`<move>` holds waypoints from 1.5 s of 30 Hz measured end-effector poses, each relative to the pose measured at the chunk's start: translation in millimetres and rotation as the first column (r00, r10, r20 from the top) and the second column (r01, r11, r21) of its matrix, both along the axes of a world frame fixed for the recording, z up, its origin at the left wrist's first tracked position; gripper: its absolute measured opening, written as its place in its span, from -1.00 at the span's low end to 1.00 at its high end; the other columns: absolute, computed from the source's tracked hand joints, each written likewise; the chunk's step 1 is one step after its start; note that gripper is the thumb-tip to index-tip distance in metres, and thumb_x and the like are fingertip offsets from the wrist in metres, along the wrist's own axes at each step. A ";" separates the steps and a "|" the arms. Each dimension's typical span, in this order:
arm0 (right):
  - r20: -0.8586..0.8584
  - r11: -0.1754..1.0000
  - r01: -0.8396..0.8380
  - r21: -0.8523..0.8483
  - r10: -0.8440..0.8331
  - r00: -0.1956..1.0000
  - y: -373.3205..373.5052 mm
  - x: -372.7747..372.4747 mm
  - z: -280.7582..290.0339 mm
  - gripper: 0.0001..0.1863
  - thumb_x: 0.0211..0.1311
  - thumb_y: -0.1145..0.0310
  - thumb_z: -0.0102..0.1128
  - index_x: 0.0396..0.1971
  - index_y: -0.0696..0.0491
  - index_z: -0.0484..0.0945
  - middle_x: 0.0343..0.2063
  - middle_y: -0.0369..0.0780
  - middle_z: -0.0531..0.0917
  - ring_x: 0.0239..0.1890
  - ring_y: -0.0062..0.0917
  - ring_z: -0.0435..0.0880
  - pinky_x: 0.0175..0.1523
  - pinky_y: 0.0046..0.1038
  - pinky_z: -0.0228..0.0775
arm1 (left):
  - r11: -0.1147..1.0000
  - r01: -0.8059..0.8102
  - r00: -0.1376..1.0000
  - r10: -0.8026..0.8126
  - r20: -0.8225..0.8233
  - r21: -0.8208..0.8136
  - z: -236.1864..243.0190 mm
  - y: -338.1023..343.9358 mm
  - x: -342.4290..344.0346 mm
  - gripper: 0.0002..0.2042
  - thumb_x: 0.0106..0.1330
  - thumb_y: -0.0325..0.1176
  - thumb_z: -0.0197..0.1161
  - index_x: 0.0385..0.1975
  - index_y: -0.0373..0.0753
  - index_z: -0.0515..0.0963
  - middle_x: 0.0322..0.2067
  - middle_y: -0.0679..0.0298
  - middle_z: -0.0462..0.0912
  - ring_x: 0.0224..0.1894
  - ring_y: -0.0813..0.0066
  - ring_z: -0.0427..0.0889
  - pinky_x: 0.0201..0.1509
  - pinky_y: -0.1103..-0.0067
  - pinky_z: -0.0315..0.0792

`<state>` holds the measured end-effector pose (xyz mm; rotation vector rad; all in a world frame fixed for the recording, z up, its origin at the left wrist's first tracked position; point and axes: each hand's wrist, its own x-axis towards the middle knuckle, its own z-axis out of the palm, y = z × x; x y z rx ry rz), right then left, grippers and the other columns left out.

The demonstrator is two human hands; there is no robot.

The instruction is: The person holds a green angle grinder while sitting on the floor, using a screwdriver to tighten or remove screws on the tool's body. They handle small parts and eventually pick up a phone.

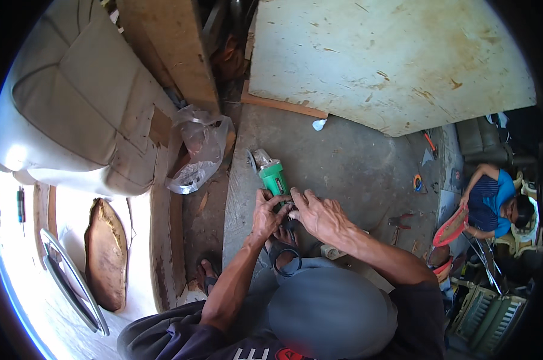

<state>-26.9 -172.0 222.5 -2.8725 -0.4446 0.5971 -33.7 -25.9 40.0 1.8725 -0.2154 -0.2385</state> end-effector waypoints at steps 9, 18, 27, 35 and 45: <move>0.091 0.988 -0.132 -0.077 0.139 0.986 -7.9 1.4 -3.7 -0.59 0.38 0.27 0.09 0.09 0.23 0.43 -0.20 0.12 0.60 -0.36 -0.05 0.74 -0.34 -0.09 0.60 | 0.999 0.032 0.999 -0.032 -0.002 0.011 1.0 0.6 -2.0 -0.68 0.14 -0.32 0.49 -0.08 -0.03 0.72 -0.23 0.14 0.35 -0.14 0.17 0.45 -0.02 0.35 0.48; -0.149 0.992 -0.008 -0.124 -0.010 0.989 -1.3 7.3 -11.0 -0.67 0.38 0.37 0.04 0.07 0.18 0.45 -0.18 0.11 0.58 -0.34 -0.02 0.73 -0.31 -0.05 0.60 | 1.000 0.025 0.999 -0.025 -0.027 0.015 0.7 0.9 -0.4 -0.69 0.14 -0.28 0.49 -0.08 -0.01 0.72 -0.23 0.16 0.33 -0.13 0.18 0.45 -0.02 0.35 0.47; 0.091 0.993 -0.080 0.085 0.072 0.993 -4.1 2.6 -1.9 -0.59 0.35 0.27 0.15 0.12 0.13 0.45 -0.22 0.10 0.59 -0.38 0.02 0.71 -0.32 0.00 0.56 | 1.000 0.000 1.000 0.000 -0.028 -0.005 -1.5 -0.4 0.2 -0.70 0.14 -0.28 0.49 -0.09 -0.03 0.72 -0.23 0.15 0.34 -0.12 0.17 0.46 -0.02 0.35 0.48; -0.066 0.997 -0.028 -0.072 0.023 0.998 2.9 6.0 -1.4 -0.60 0.34 0.30 0.15 0.08 0.20 0.44 -0.19 0.12 0.60 -0.30 0.05 0.71 -0.25 -0.04 0.58 | 1.000 0.008 1.000 -0.008 -0.020 0.001 3.0 2.6 -0.4 -0.70 0.13 -0.31 0.50 -0.11 -0.03 0.72 -0.23 0.15 0.34 -0.12 0.17 0.46 -0.03 0.35 0.47; -0.035 0.998 0.029 0.061 -0.027 0.999 -4.6 10.9 -15.2 -0.80 0.27 0.42 0.13 -0.27 0.29 0.53 -0.30 0.17 0.61 -0.35 0.01 0.72 -0.25 -0.06 0.60 | 1.000 0.001 1.000 -0.002 -0.021 -0.021 -3.4 0.9 0.3 -0.69 0.12 -0.30 0.51 -0.10 -0.01 0.72 -0.23 0.16 0.34 -0.13 0.20 0.46 -0.04 0.36 0.48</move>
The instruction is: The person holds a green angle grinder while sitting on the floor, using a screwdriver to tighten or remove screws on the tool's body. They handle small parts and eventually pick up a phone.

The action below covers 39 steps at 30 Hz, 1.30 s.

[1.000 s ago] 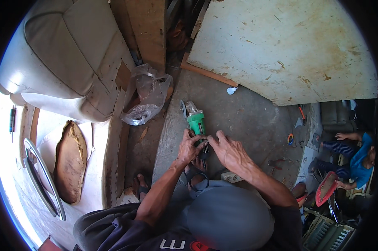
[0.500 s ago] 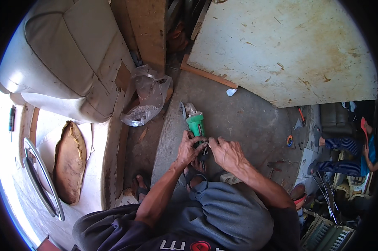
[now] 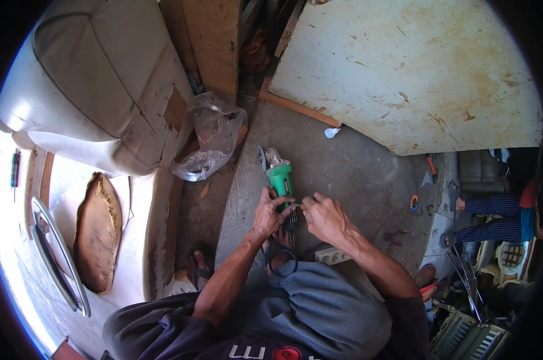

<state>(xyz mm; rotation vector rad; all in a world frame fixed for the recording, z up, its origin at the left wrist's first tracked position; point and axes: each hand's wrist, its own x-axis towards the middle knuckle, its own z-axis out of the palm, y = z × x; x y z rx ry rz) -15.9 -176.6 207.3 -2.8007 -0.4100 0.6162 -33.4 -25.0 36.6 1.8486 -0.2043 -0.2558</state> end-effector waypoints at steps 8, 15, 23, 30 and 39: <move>0.025 0.985 0.154 0.075 -0.156 0.987 -5.6 6.1 0.2 -0.74 0.36 0.29 0.12 -0.37 0.20 0.60 -0.51 0.12 0.67 -0.38 0.06 0.71 -0.22 -0.02 0.58 | 0.999 -0.001 1.000 0.003 -0.030 0.052 5.9 3.2 -2.0 -0.63 0.15 -0.26 0.49 0.00 0.00 0.67 -0.18 0.14 0.35 -0.13 0.16 0.50 -0.05 0.32 0.51; 0.444 0.884 0.467 -0.011 -0.414 0.794 -67.2 -12.8 -76.8 -0.55 0.34 0.13 0.20 0.03 0.17 0.54 -0.17 0.00 0.68 -0.09 -0.02 0.67 0.03 -0.09 0.51 | 0.901 -0.247 0.865 0.371 -0.338 0.356 34.1 -47.4 -34.4 -0.25 0.09 -0.12 0.52 0.10 -0.40 0.21 -0.03 -0.11 0.41 0.05 -0.16 0.48 0.05 0.12 0.45; -0.662 0.363 0.779 0.511 -0.412 0.626 -23.8 29.5 -165.2 -0.27 0.07 -0.06 0.45 0.11 0.17 0.53 -0.08 -0.14 0.65 -0.03 -0.40 0.61 0.15 -0.28 0.41 | 0.900 -0.196 0.912 0.313 -0.266 0.389 30.4 -57.2 -25.2 -0.33 0.10 -0.12 0.46 0.07 -0.37 0.28 -0.05 -0.14 0.43 0.06 -0.18 0.46 0.10 0.11 0.40; -0.831 -0.367 0.886 0.285 0.365 0.419 -34.6 27.1 -166.9 -0.33 0.13 -0.04 0.23 0.12 0.12 0.42 -0.25 -0.11 0.63 -0.21 -0.24 0.66 0.01 -0.07 0.59 | 0.899 0.101 0.976 -0.007 -0.215 0.426 114.2 -34.6 -41.0 0.00 0.10 -0.17 0.40 0.51 -0.17 -0.09 0.20 -0.08 0.26 0.15 -0.05 0.47 0.12 -0.11 0.33; -0.762 -0.518 0.748 0.414 0.253 0.597 -23.3 42.6 -98.8 -0.41 0.30 0.05 0.16 0.19 0.11 0.33 -0.13 -0.15 0.52 -0.23 -0.35 0.56 -0.14 -0.18 0.49 | 0.898 0.268 0.929 -0.146 -0.339 0.348 155.6 -18.8 -40.2 -0.20 0.31 -0.47 0.07 0.55 0.01 -0.13 0.49 -0.08 -0.06 0.24 -0.12 0.51 0.16 -0.27 0.21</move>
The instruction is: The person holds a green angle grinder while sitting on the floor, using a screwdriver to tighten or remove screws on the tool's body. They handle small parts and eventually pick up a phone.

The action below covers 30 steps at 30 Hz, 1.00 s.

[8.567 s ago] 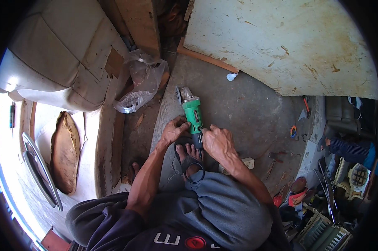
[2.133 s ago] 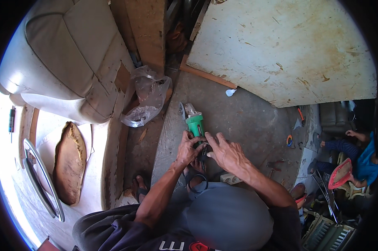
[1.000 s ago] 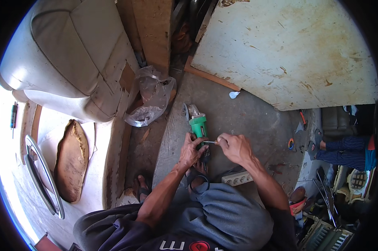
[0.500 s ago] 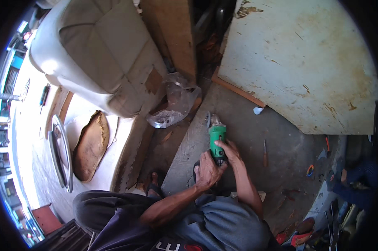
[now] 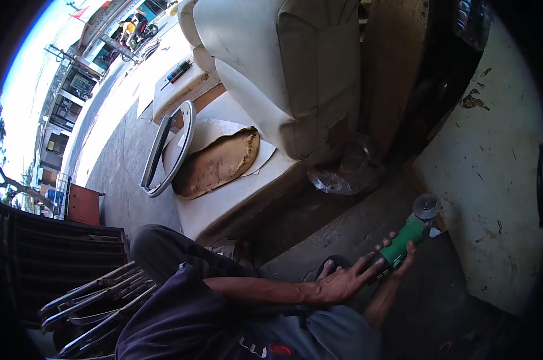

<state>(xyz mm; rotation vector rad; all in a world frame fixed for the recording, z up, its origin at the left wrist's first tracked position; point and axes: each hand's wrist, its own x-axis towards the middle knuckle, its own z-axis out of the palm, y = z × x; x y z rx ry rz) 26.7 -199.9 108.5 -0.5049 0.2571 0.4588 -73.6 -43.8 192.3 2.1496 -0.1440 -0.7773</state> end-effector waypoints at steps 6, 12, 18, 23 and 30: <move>0.043 0.995 0.093 0.039 -0.095 0.995 5.1 -10.7 10.5 -0.44 0.29 0.08 0.14 0.21 0.03 0.33 -0.15 -0.15 0.52 -0.25 -0.36 0.56 -0.16 -0.17 0.47 | 0.999 -0.034 0.988 0.029 0.151 0.032 -1.8 -0.8 -10.8 -0.18 0.25 -0.50 0.18 0.52 -0.01 -0.02 0.43 -0.08 0.07 0.32 -0.10 0.42 0.14 -0.23 0.27; 0.030 0.981 0.165 0.098 -0.169 0.985 5.9 -15.7 8.2 -0.48 0.28 0.12 0.15 0.17 0.01 0.33 -0.17 -0.12 0.55 -0.26 -0.32 0.59 -0.14 -0.12 0.48 | 0.994 -0.113 0.951 0.104 0.289 0.012 -17.1 -5.7 -19.8 -0.22 0.21 -0.44 0.31 0.46 -0.02 0.13 0.37 -0.08 0.19 0.25 -0.20 0.43 0.19 -0.04 0.40; 0.048 0.945 0.241 0.221 -0.257 0.965 -3.8 -21.4 -4.7 -0.48 0.27 0.10 0.17 0.16 0.02 0.37 -0.15 -0.15 0.54 -0.23 -0.35 0.60 -0.13 -0.13 0.48 | 0.972 -0.197 0.914 0.230 0.333 -0.132 1.8 -10.4 -12.4 -0.36 0.19 -0.48 0.27 0.32 -0.21 0.25 0.23 -0.13 0.31 0.17 -0.20 0.44 0.12 0.10 0.45; 0.019 0.896 0.406 0.182 -0.416 0.909 -4.3 -33.0 -3.8 -0.52 0.24 0.13 0.21 0.11 0.00 0.42 -0.18 -0.15 0.57 -0.25 -0.34 0.61 -0.13 -0.12 0.49 | 0.907 -0.413 0.906 0.418 0.066 -0.087 11.3 -11.4 -4.7 -0.54 0.20 -0.39 0.30 0.07 -0.38 0.37 -0.14 -0.13 0.56 -0.04 -0.14 0.56 0.03 0.17 0.47; 0.030 0.898 0.400 0.185 -0.412 0.911 0.3 -34.1 -28.2 -0.52 0.24 0.12 0.22 0.09 0.01 0.43 -0.18 -0.15 0.57 -0.23 -0.35 0.62 -0.12 -0.13 0.50 | 0.856 -0.516 0.855 0.515 -0.067 -0.008 5.1 -21.0 -7.6 -0.43 0.14 -0.17 0.44 0.04 -0.40 0.42 -0.15 -0.13 0.65 -0.08 0.01 0.67 0.02 0.25 0.51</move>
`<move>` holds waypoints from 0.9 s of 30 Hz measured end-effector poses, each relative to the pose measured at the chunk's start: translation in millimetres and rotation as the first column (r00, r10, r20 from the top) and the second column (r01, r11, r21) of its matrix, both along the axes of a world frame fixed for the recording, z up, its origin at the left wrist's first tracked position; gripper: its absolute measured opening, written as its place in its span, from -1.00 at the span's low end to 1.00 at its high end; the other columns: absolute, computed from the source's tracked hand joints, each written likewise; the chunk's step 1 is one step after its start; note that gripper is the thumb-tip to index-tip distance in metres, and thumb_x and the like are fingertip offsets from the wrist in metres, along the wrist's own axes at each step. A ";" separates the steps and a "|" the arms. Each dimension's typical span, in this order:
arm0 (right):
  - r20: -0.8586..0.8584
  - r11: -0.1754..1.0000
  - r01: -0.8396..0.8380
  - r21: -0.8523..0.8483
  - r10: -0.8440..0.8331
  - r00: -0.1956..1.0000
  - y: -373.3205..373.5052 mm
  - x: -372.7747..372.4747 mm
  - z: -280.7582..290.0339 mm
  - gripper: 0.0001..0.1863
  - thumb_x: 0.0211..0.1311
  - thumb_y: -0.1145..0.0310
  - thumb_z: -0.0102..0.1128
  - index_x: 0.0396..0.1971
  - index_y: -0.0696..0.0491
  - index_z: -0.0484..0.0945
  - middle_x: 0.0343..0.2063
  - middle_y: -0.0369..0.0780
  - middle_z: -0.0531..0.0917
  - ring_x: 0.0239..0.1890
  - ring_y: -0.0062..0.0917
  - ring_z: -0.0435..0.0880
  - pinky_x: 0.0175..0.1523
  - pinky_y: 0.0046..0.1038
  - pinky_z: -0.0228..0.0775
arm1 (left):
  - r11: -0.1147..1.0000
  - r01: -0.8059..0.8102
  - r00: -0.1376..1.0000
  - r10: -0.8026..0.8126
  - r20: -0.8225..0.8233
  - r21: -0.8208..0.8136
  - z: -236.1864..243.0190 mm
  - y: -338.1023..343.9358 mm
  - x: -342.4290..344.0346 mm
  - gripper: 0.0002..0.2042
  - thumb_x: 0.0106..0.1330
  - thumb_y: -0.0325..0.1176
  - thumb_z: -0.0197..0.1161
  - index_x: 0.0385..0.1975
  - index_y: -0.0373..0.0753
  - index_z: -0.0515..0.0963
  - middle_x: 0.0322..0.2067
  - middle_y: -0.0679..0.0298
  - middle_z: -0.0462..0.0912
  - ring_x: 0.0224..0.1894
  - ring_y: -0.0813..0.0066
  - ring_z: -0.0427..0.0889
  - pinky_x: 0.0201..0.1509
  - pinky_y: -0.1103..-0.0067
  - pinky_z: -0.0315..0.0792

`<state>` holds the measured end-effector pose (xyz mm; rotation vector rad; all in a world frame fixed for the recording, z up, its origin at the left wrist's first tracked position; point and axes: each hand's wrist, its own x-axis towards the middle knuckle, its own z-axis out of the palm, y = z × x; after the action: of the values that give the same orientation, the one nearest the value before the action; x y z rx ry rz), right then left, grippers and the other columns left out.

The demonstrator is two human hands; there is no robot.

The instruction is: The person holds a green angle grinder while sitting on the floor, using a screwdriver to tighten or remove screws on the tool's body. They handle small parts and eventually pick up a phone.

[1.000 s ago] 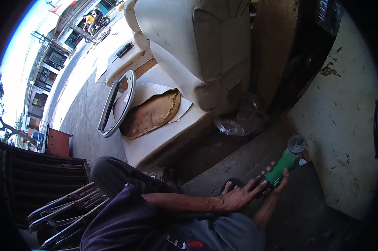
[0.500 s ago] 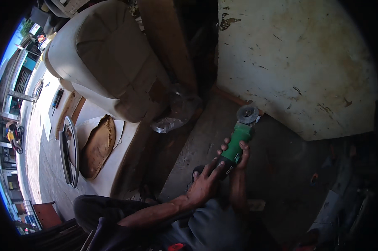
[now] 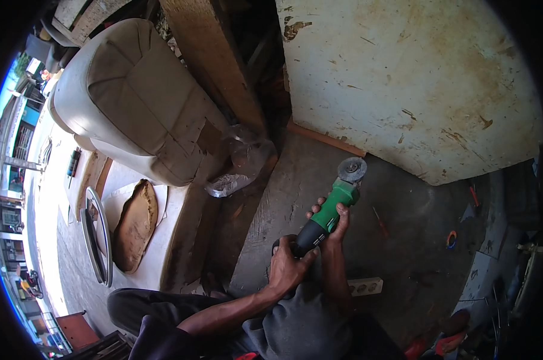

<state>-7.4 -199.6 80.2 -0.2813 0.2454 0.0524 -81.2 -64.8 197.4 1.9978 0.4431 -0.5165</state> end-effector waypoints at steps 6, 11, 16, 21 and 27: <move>-0.008 0.982 -0.108 0.155 0.111 0.994 25.5 -3.5 -59.6 -0.49 0.27 0.07 0.19 0.10 0.06 0.42 -0.16 -0.16 0.58 -0.22 -0.39 0.62 -0.09 -0.16 0.49 | 0.987 -0.141 0.986 0.147 -0.072 0.081 -30.9 2.3 -1.5 -0.37 0.07 -0.13 0.52 0.02 -0.42 0.45 -0.19 -0.10 0.69 -0.12 0.05 0.72 -0.03 0.28 0.55; 0.030 0.911 -0.171 0.374 0.173 0.985 27.7 -7.7 -84.8 -0.51 0.27 0.04 0.17 0.06 0.06 0.46 -0.16 -0.16 0.58 -0.21 -0.37 0.62 -0.06 -0.16 0.46 | 0.994 -0.030 1.000 0.031 -0.008 0.101 -44.9 5.2 -8.3 -0.44 0.12 -0.20 0.45 0.01 -0.39 0.38 -0.19 -0.15 0.67 -0.12 -0.10 0.70 -0.01 0.25 0.54; 0.058 0.912 -0.194 0.362 0.185 0.981 27.6 -15.6 -90.6 -0.48 0.28 0.02 0.16 0.09 0.06 0.44 -0.15 -0.17 0.57 -0.18 -0.40 0.60 -0.04 -0.19 0.44 | 0.992 0.056 0.994 -0.066 0.091 0.110 -61.0 10.7 -22.5 -0.45 0.15 -0.19 0.44 0.01 -0.33 0.34 -0.19 -0.19 0.65 -0.16 -0.19 0.69 -0.08 0.16 0.54; 0.058 0.919 -0.156 0.363 0.145 0.988 25.7 -18.2 -89.2 -0.45 0.29 0.01 0.15 0.13 0.07 0.41 -0.13 -0.18 0.55 -0.17 -0.42 0.59 -0.02 -0.20 0.43 | 0.958 0.218 0.970 -0.234 0.066 0.187 -74.0 23.0 -22.5 -0.50 0.22 -0.19 0.38 0.06 -0.18 0.33 -0.22 -0.19 0.62 -0.20 -0.21 0.67 -0.17 0.04 0.51; 0.103 0.871 -0.148 0.468 0.112 0.988 16.0 -17.4 -82.0 -0.41 0.29 0.01 0.16 0.19 0.07 0.39 -0.11 -0.18 0.54 -0.14 -0.43 0.57 0.03 -0.19 0.40 | 0.905 0.297 0.903 -0.370 0.217 0.306 -60.6 21.1 -17.4 -0.62 0.21 -0.22 0.34 -0.03 -0.12 0.40 -0.15 -0.01 0.58 -0.17 -0.14 0.65 -0.22 0.07 0.52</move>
<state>-24.7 -183.6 -1.7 0.1930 0.1331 0.2328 -98.6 -43.7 136.7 2.3843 -0.0106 -0.3990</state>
